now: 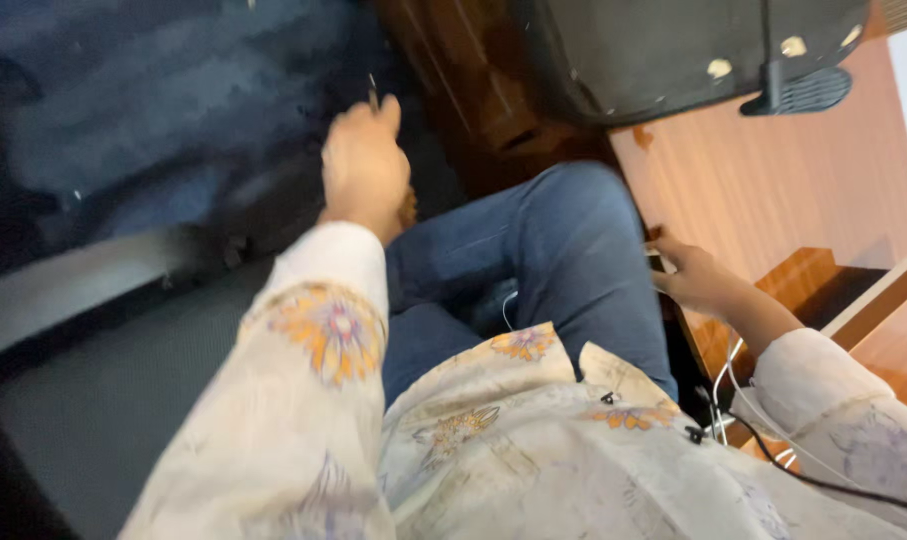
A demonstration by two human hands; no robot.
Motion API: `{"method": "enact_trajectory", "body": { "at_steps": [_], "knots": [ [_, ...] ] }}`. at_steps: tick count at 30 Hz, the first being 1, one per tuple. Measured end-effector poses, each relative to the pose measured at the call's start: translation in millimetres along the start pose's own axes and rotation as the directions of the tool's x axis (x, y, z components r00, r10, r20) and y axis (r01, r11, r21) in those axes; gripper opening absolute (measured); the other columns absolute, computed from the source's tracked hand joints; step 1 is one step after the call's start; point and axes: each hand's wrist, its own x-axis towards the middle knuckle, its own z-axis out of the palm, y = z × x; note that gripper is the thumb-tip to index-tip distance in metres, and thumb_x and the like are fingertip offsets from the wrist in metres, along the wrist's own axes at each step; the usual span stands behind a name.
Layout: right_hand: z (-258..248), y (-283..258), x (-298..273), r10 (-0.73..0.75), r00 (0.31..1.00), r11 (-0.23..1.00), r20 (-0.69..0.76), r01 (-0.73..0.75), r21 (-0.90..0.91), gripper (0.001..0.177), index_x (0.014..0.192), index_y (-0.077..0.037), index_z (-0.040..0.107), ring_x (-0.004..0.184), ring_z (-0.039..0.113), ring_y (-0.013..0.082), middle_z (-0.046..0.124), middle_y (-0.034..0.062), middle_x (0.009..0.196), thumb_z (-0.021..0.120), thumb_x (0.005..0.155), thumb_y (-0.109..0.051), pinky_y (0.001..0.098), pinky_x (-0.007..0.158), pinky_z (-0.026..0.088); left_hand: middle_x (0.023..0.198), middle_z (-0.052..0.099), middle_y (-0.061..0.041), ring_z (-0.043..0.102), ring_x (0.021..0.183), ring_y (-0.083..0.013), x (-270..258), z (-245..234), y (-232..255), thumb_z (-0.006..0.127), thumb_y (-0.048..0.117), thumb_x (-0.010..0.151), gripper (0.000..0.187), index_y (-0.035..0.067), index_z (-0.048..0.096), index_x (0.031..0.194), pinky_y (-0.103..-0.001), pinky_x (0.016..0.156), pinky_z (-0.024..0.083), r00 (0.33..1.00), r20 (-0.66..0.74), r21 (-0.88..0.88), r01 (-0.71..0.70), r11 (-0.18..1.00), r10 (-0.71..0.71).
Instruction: The person uses a screwdriver to remove screws from the underside of an overturned office chair. They loosen and remove several screws from the chair base, placing them on the floor.
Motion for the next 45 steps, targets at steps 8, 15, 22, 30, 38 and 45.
{"method": "enact_trajectory", "body": {
  "at_steps": [8, 15, 22, 30, 38, 45],
  "knots": [
    [-75.3, -120.2, -67.8, -0.139, 0.945, 0.819, -0.298, 0.278, 0.501, 0.046, 0.136, 0.002, 0.061, 0.125, 0.063, 0.022, 0.069, 0.0138, 0.131, 0.064, 0.097, -0.022, 0.0359, 0.109, 0.047, 0.103, 0.073, -0.013, 0.069, 0.102, -0.0367, -41.1, -33.2, 94.2, 0.06, -0.001, 0.082, 0.039, 0.017, 0.073, 0.114, -0.048, 0.087, 0.055, 0.991, 0.131, -0.228, 0.066, 0.971, -0.036],
    [-82.7, -164.4, -70.0, -0.295, 0.952, 0.741, 0.088, 0.169, 0.65, 0.057, 0.145, -0.006, 0.048, 0.122, 0.065, 0.0214, 0.064, 0.0092, 0.135, 0.061, 0.092, -0.023, 0.0368, 0.101, 0.051, 0.094, 0.081, -0.009, 0.073, 0.082, -0.0184, -8.3, -62.1, 185.7, 0.058, 0.009, 0.095, 0.036, 0.015, 0.07, 0.128, -0.032, 0.078, 0.057, 0.96, 0.276, -0.816, 0.26, 0.517, -0.047],
    [-82.3, -132.8, -73.5, -0.258, 0.962, 0.383, 0.089, 0.017, 0.924, 0.03, 0.119, -0.001, 0.057, 0.079, 0.064, 0.0171, 0.067, 0.0109, 0.098, 0.06, 0.101, -0.025, 0.0304, 0.073, 0.053, 0.094, 0.078, -0.005, 0.066, 0.076, -0.0142, 20.4, -50.7, 230.1, 0.056, 0.014, 0.097, 0.029, 0.009, 0.071, 0.121, -0.03, 0.071, 0.055, 0.866, 0.494, -0.793, 0.483, 0.372, -0.071],
    [-107.4, -83.6, -73.3, -0.06, 0.998, 0.416, 0.034, -0.005, 0.909, 0.024, 0.112, -0.001, 0.059, 0.079, 0.062, 0.0146, 0.066, 0.008, 0.096, 0.061, 0.098, -0.02, 0.0305, 0.073, 0.051, 0.115, 0.075, -0.011, 0.073, 0.108, -0.0275, 31.6, 3.7, 248.0, 0.06, 0.025, 0.091, 0.043, 0.013, 0.059, 0.133, -0.039, 0.097, 0.053, 0.862, 0.466, -0.666, 0.491, 0.562, -0.202],
    [-139.5, -29.4, -57.3, -0.032, 0.963, 0.318, -0.267, 0.263, 0.911, 0.033, 0.116, 0.0, 0.053, 0.079, 0.065, 0.0209, 0.066, 0.0141, 0.099, 0.065, 0.086, -0.001, 0.0351, 0.073, 0.05, 0.147, 0.048, -0.014, 0.05, 0.134, -0.0349, 38.8, 39.9, 249.1, 0.064, 0.018, 0.089, 0.053, 0.009, 0.05, 0.14, -0.043, 0.109, 0.043, 0.849, 0.42, -0.386, 0.487, 0.783, -0.321],
    [-165.3, 13.8, -0.9, -0.06, 0.811, 0.61, -0.582, 0.491, 0.622, 0.034, 0.12, 0.002, 0.056, 0.106, 0.056, 0.017, 0.059, 0.0116, 0.124, 0.069, 0.089, 0.004, 0.0307, 0.092, 0.046, 0.154, 0.042, -0.012, 0.044, 0.136, -0.0382, 17.8, 52.7, 264.2, 0.061, 0.01, 0.087, 0.055, 0.008, 0.05, 0.141, -0.044, 0.109, 0.042, 0.896, 0.315, -0.342, 0.415, 0.843, -0.314]
  ]
}}
